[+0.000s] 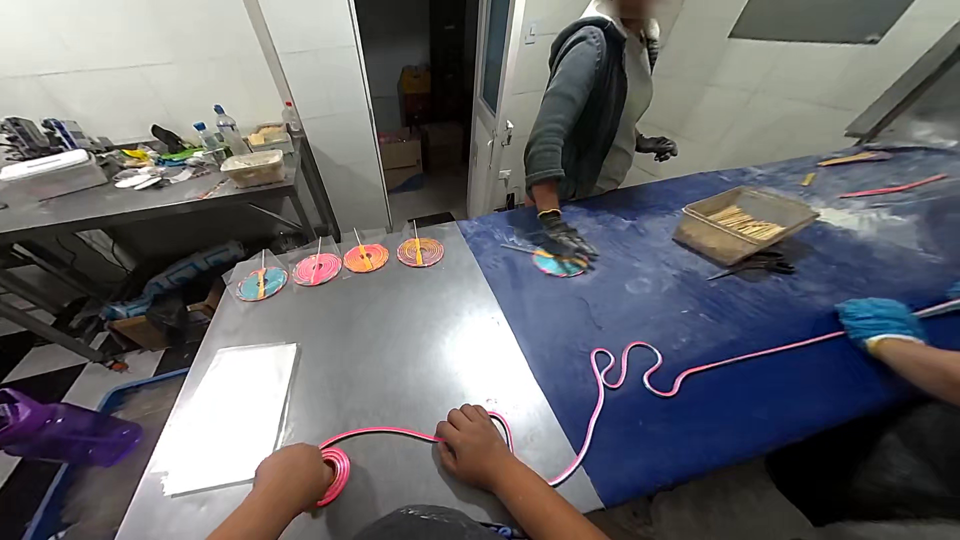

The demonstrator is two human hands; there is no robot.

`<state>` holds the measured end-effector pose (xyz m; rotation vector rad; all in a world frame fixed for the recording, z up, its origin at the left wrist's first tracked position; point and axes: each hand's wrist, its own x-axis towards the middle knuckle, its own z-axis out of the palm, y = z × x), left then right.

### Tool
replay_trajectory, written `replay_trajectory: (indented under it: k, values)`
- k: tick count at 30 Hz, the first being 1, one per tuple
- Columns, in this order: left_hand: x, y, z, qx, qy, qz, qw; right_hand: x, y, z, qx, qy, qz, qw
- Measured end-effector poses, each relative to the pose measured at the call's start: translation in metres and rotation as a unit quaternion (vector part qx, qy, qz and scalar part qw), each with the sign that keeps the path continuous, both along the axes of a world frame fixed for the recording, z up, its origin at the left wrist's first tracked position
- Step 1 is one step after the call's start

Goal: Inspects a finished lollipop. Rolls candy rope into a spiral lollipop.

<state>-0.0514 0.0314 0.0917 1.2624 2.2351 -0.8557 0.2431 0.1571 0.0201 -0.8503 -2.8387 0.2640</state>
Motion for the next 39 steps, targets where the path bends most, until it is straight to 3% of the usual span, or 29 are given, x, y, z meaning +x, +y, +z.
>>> replay_trajectory:
  k: [2,4,6,8,10,14,16,19,20,24,28,31,33,39]
  values:
    - [-0.003,-0.006,0.008,0.072,-0.008,-0.043,0.996,-0.001,-0.001,0.0,0.007,-0.009,-0.007,1.0]
    - [-0.006,-0.018,0.0,0.23,-0.061,-0.162,0.958,-0.001,-0.004,0.0,0.027,-0.01,-0.018,0.999]
    - [-0.002,-0.027,-0.012,0.272,-0.099,-0.222,0.931,-0.002,-0.006,-0.001,0.057,-0.002,-0.03,0.998]
    - [0.014,-0.031,-0.012,0.211,-0.074,-0.172,0.959,-0.004,-0.01,-0.004,0.079,0.008,-0.048,0.996]
    - [0.029,-0.022,0.001,0.112,-0.034,-0.065,0.991,-0.008,-0.015,-0.007,0.12,0.023,-0.068,0.99]
    - [0.022,-0.002,0.005,0.007,-0.003,0.033,0.999,-0.014,-0.027,0.001,0.153,-0.019,-0.092,0.984]
    - [0.017,-0.002,0.01,0.057,-0.007,0.013,0.998,-0.015,-0.031,0.006,0.138,-0.043,-0.097,0.985]
    - [0.014,-0.011,0.002,0.208,-0.069,-0.148,0.964,-0.014,-0.031,0.002,0.163,-0.018,-0.098,0.981]
    - [0.018,-0.011,0.001,0.198,-0.086,-0.164,0.963,-0.013,-0.03,-0.001,0.177,0.001,-0.098,0.979]
    - [0.045,0.005,0.012,0.065,-0.047,-0.051,0.995,-0.008,-0.024,-0.016,0.163,0.064,-0.068,0.982]
    - [0.042,0.023,0.018,0.05,-0.019,-0.014,0.998,-0.003,-0.018,-0.02,0.135,0.082,-0.042,0.987]
    - [0.034,0.019,0.007,0.182,-0.067,-0.171,0.966,-0.001,-0.017,-0.02,0.112,0.085,-0.049,0.989]
    - [0.032,0.017,-0.005,0.199,-0.135,-0.241,0.94,-0.001,-0.017,-0.018,0.096,0.086,-0.051,0.99]
    - [0.058,0.035,0.015,0.039,-0.051,-0.08,0.995,-0.003,-0.014,-0.019,0.086,0.087,-0.044,0.991]
